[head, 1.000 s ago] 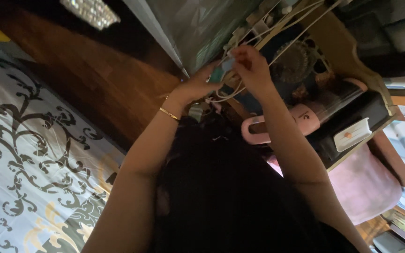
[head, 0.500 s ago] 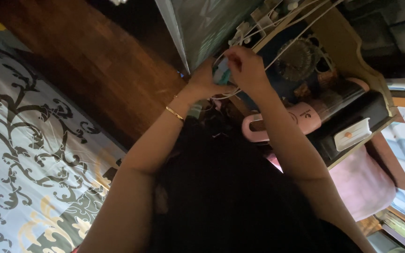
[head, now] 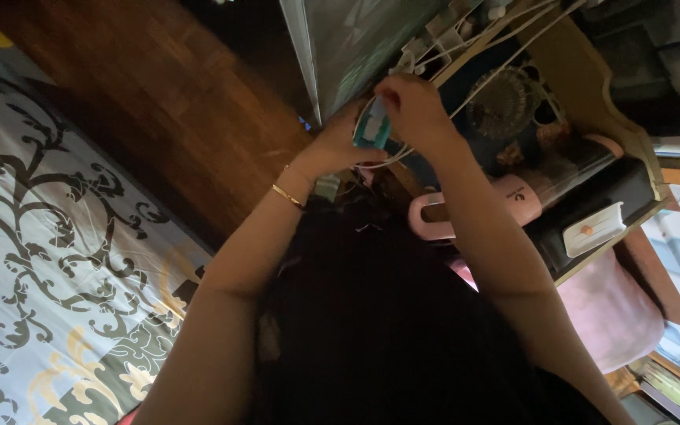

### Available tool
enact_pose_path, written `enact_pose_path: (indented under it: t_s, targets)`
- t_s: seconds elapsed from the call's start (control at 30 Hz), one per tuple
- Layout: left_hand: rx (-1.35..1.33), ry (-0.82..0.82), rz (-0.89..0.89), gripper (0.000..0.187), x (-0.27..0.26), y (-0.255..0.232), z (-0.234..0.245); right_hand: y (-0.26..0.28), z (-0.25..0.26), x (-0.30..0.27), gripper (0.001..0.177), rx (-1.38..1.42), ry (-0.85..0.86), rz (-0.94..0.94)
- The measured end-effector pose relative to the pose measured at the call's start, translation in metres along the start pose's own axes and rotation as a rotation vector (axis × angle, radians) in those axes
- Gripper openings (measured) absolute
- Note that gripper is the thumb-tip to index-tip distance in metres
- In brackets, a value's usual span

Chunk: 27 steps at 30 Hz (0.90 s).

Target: Assembling a handheld vacuum, managing power cables, and placing it in a charging dock.

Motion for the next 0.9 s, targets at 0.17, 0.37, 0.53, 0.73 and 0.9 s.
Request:
enact_pose_path:
  t_s: [0.17,0.37,0.53,0.73,0.9]
  targets:
    - [0.033,-0.029,0.013,0.102,-0.001,0.011,-0.002,0.000,-0.002,-0.002,0.014,-0.015,0.005,-0.016]
    - [0.069,-0.052,0.058,0.106,0.000,0.001,0.001,-0.011,-0.006,-0.002,0.015,-0.042,-0.087,0.027]
    - [0.057,-0.058,0.056,0.107,0.001,0.008,0.000,-0.013,-0.008,-0.002,0.018,-0.046,-0.070,0.008]
    - [0.045,-0.070,0.024,0.099,-0.002,0.010,0.000,-0.015,-0.016,-0.008,0.015,-0.017,-0.086,0.030]
    - [-0.381,-0.065,0.330,0.072,-0.005,0.015,-0.003,-0.003,-0.016,-0.018,0.026,-0.097,-0.074,-0.003]
Point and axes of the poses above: each hand's wrist, its own x-axis towards the middle knuckle, its own z-axis out of the back of the hand, y = z × x, the point moved 5 cm from there along x, towards the middle knuckle, and after that the axes turned 4 degrees about -y, right-handed, at the moved point
